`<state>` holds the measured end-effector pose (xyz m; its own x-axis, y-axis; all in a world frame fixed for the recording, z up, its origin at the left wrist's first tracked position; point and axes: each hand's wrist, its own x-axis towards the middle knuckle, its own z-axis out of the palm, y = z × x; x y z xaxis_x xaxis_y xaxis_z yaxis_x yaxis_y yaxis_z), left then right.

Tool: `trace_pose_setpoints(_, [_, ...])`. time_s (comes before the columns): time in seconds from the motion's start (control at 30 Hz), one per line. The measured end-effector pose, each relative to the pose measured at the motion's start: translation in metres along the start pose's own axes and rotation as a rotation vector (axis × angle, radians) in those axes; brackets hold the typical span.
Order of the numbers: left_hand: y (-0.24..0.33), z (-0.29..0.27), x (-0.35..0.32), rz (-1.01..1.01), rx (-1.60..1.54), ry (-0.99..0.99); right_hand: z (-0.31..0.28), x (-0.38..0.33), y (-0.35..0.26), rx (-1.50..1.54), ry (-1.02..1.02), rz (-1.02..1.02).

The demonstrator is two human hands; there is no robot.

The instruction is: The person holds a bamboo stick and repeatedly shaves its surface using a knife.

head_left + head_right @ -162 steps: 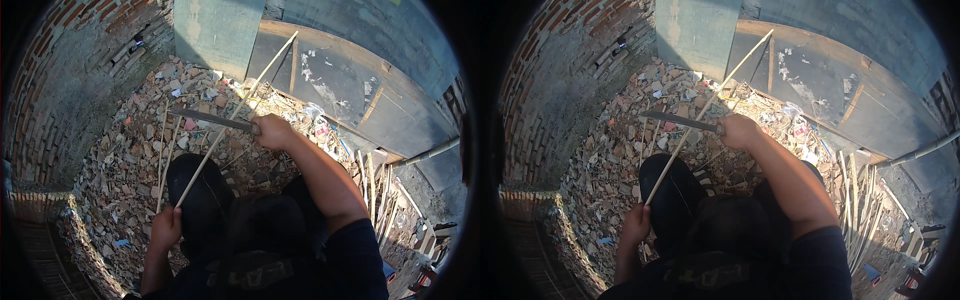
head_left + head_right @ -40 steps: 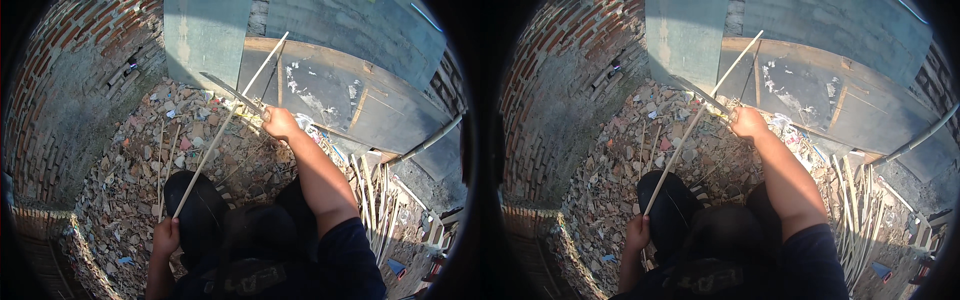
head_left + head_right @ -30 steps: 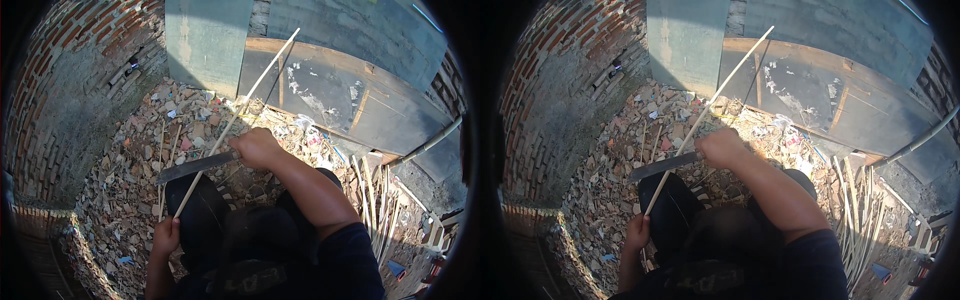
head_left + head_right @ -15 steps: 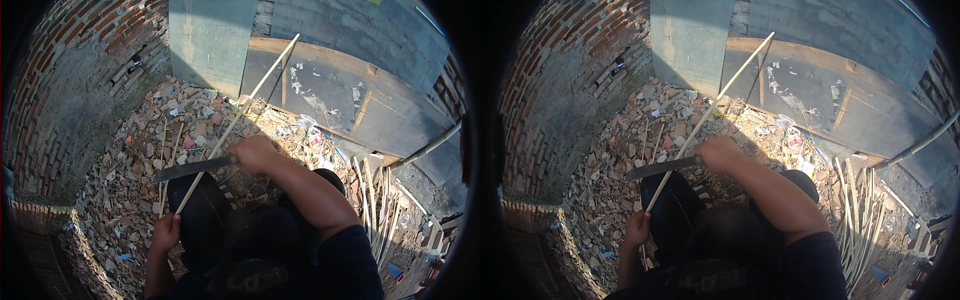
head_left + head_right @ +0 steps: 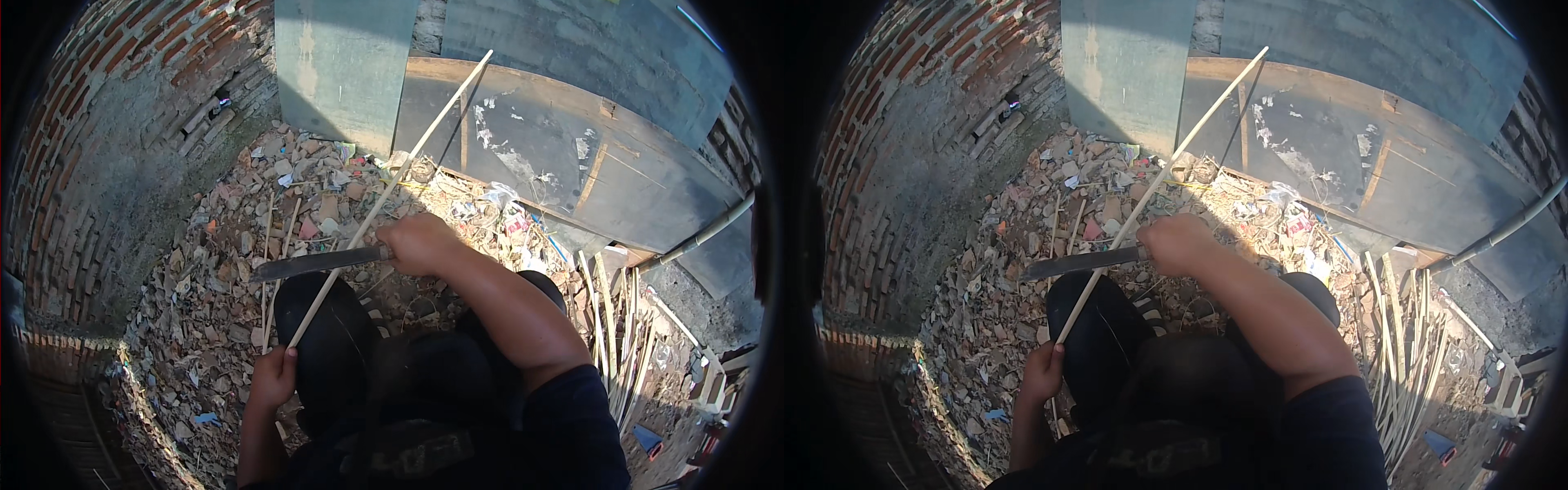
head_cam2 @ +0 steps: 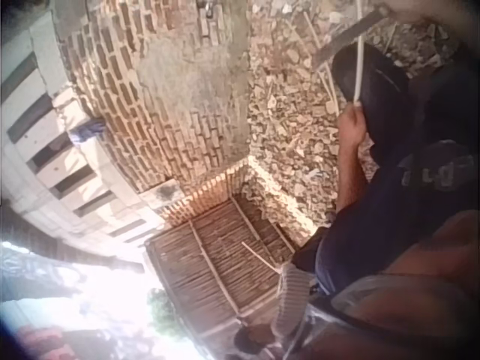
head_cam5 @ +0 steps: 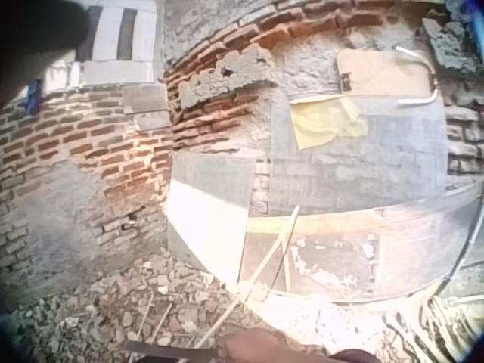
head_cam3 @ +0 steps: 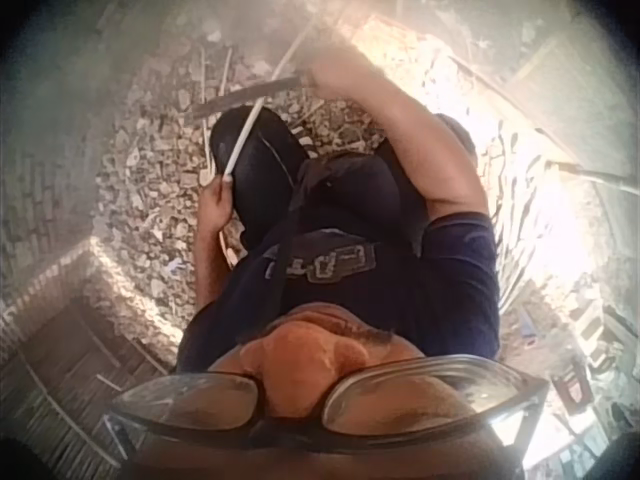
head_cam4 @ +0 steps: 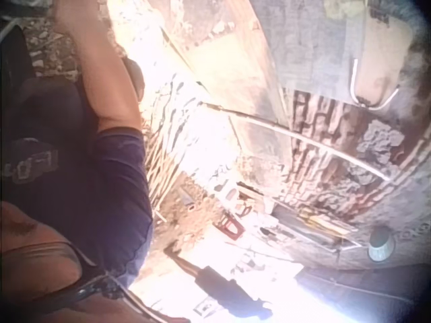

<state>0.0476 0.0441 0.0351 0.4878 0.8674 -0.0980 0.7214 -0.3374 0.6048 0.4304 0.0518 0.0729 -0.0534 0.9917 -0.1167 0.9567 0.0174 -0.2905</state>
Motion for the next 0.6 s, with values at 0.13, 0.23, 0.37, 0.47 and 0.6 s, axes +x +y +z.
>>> trace_pose_setpoints(0.13, [0.001, 0.009, -0.004, 0.100, 0.039, 0.074, 0.006, 0.006, 0.034, 0.119, -0.004, 0.016])
trace_pose_setpoints(0.23, [0.000, 0.006, -0.004, 0.093, 0.060, 0.108, 0.010, 0.010, 0.036, 0.148, 0.048, 0.088])
trace_pose_setpoints(0.37, [0.002, 0.003, -0.012, 0.048, 0.052, 0.095, 0.003, 0.000, 0.004, 0.168, 0.027, 0.088])
trace_pose_setpoints(0.47, [0.003, 0.004, -0.014, 0.077, 0.088, 0.104, -0.005, -0.002, -0.001, 0.021, 0.039, 0.023])
trace_pose_setpoints(0.6, [0.011, 0.007, -0.011, 0.091, 0.091, 0.116, -0.005, -0.001, 0.039, 0.125, 0.084, 0.188])
